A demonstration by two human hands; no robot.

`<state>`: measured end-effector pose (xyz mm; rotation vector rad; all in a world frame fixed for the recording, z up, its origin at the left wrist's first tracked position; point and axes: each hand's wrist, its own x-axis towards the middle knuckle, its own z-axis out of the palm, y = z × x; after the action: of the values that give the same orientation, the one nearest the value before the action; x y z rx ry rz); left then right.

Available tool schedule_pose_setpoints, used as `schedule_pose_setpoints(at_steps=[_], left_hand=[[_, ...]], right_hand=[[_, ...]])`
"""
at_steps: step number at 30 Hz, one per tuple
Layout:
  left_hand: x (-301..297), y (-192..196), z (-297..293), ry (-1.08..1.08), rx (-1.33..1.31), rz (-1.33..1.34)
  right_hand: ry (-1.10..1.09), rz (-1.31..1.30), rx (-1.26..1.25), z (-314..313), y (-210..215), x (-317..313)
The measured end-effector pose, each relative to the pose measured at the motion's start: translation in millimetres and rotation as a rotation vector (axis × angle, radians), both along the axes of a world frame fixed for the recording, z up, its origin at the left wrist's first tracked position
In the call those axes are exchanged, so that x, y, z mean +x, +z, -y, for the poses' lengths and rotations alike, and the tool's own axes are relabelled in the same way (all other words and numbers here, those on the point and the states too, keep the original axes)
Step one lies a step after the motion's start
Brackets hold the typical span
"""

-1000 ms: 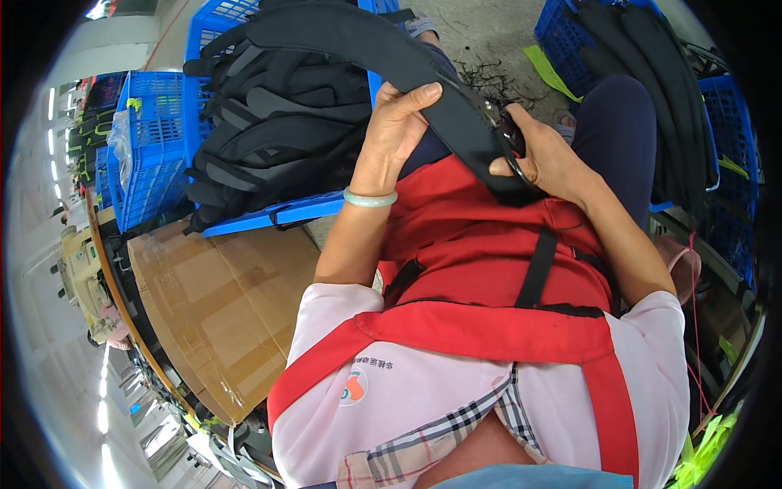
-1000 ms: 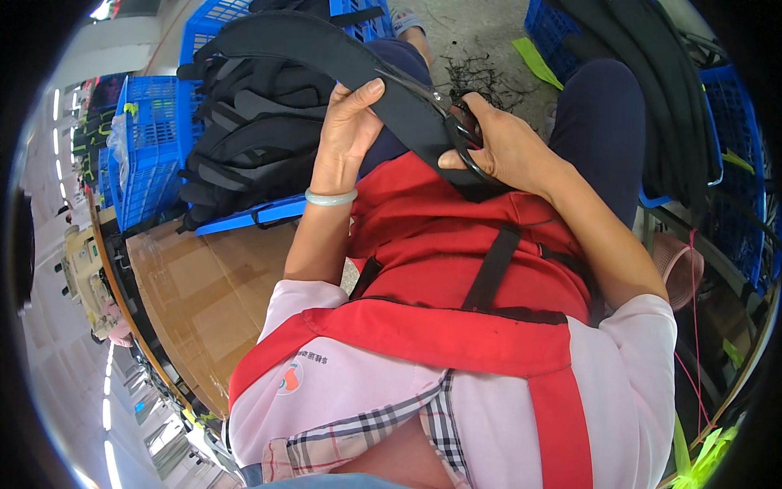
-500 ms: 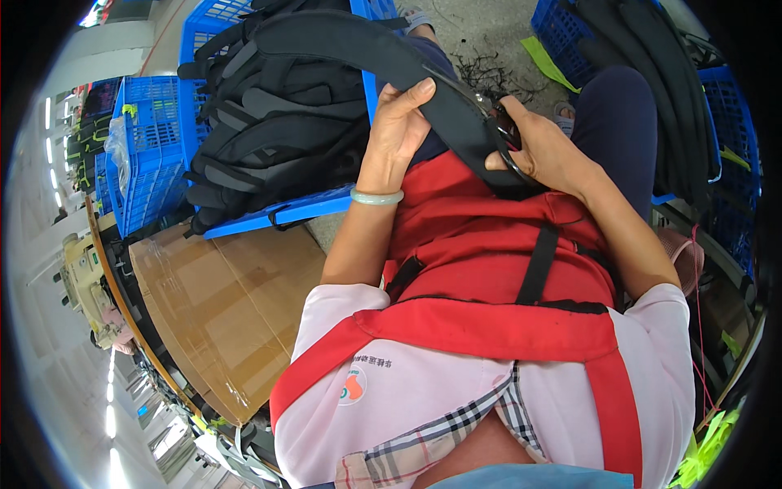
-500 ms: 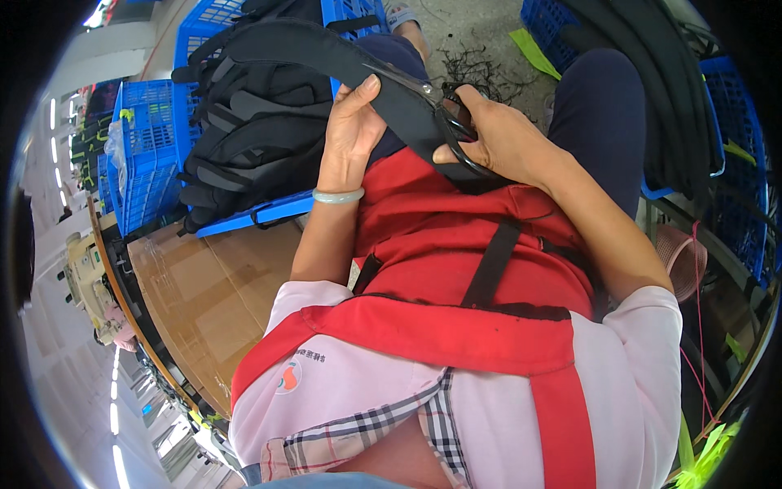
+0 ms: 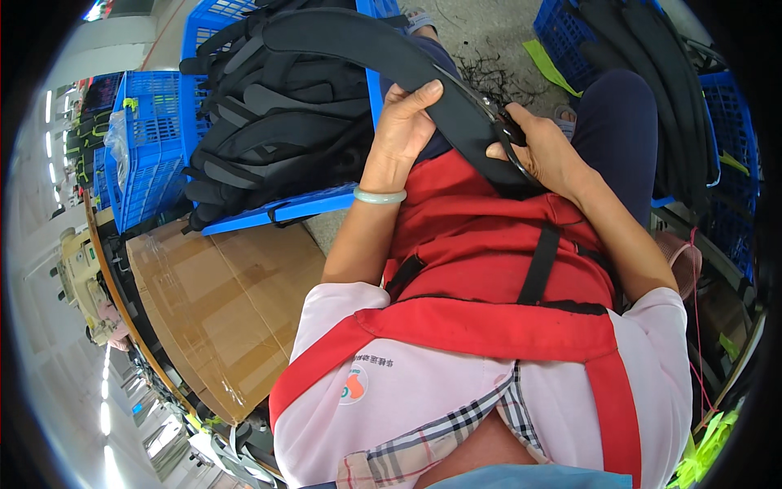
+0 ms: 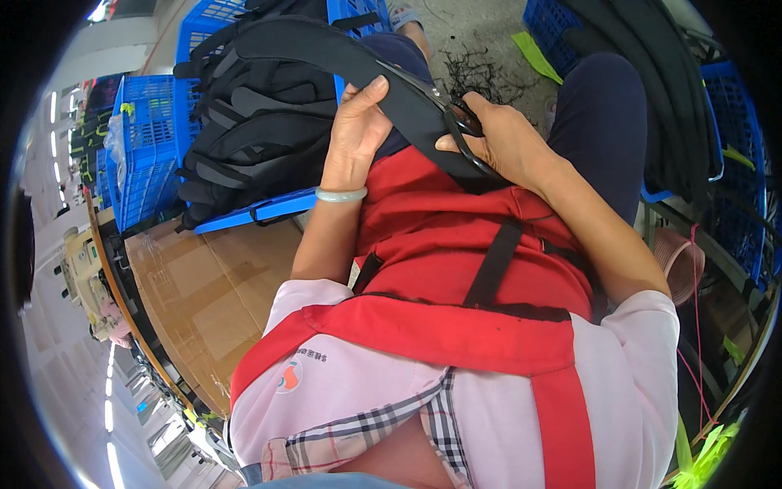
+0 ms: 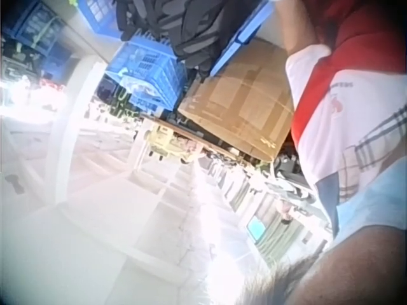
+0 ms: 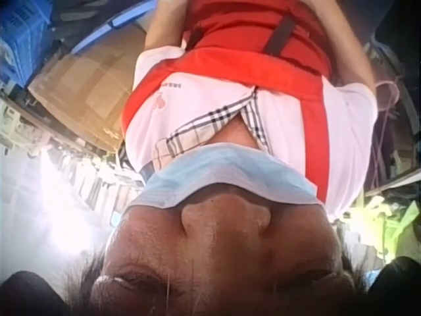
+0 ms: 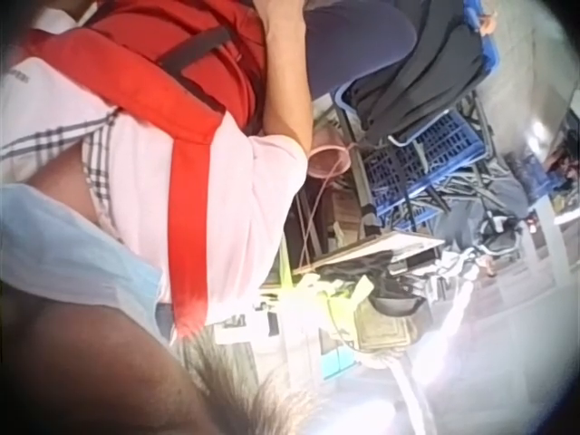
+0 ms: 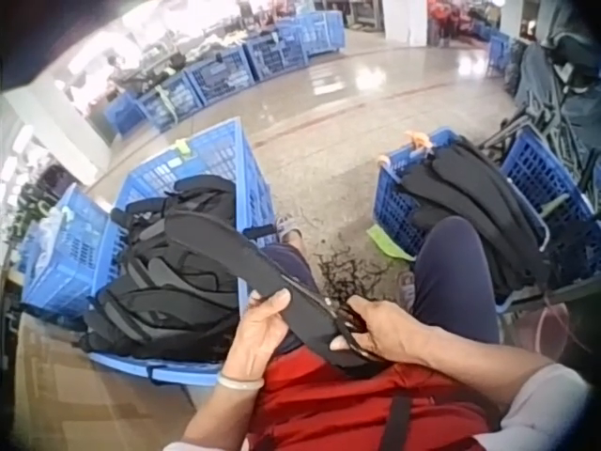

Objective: Trimming excess material from black fabric components using scissors in a manufacturing setting.

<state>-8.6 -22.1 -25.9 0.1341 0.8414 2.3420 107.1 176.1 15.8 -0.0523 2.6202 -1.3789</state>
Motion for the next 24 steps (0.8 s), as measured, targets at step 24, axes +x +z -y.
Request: schedule_pose_setpoints(at_steps=[24], left_hand=[[-2, 29, -2, 0.082, -0.107, -0.096]], right_hand=[[0.044, 0.033, -0.011, 4, 13, -6]])
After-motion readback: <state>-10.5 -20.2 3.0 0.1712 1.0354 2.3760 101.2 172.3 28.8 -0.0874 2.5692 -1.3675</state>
